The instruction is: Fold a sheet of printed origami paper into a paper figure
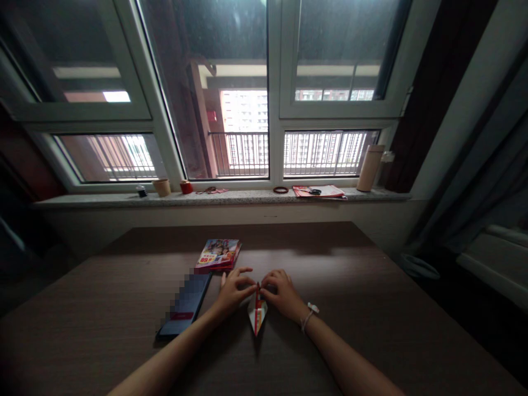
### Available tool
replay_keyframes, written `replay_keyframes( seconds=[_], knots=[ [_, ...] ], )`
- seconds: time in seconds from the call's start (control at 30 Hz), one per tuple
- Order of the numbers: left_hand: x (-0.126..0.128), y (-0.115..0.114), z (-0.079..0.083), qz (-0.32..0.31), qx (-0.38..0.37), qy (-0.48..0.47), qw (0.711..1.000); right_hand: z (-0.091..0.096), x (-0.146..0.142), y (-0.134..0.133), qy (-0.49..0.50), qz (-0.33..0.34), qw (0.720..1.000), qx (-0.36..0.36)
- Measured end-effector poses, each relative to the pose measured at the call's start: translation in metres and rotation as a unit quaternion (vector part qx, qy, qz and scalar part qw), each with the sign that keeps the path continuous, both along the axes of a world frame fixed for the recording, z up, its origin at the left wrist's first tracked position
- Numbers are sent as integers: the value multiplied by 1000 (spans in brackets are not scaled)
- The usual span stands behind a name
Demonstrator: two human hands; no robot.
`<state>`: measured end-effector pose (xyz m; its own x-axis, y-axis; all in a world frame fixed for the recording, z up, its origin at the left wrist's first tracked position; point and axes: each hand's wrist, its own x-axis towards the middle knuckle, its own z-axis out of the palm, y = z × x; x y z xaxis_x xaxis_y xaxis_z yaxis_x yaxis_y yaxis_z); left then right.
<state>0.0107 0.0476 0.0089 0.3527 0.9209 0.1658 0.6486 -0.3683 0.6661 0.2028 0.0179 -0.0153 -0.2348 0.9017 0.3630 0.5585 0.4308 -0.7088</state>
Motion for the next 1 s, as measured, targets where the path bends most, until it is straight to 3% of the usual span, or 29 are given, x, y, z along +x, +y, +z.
replay_keyframes(
  seconds=[1.0],
  knots=[
    [-1,2,-1,1,2,-20,1000,-3,-2,0,-13,-7,1000,12]
  ],
)
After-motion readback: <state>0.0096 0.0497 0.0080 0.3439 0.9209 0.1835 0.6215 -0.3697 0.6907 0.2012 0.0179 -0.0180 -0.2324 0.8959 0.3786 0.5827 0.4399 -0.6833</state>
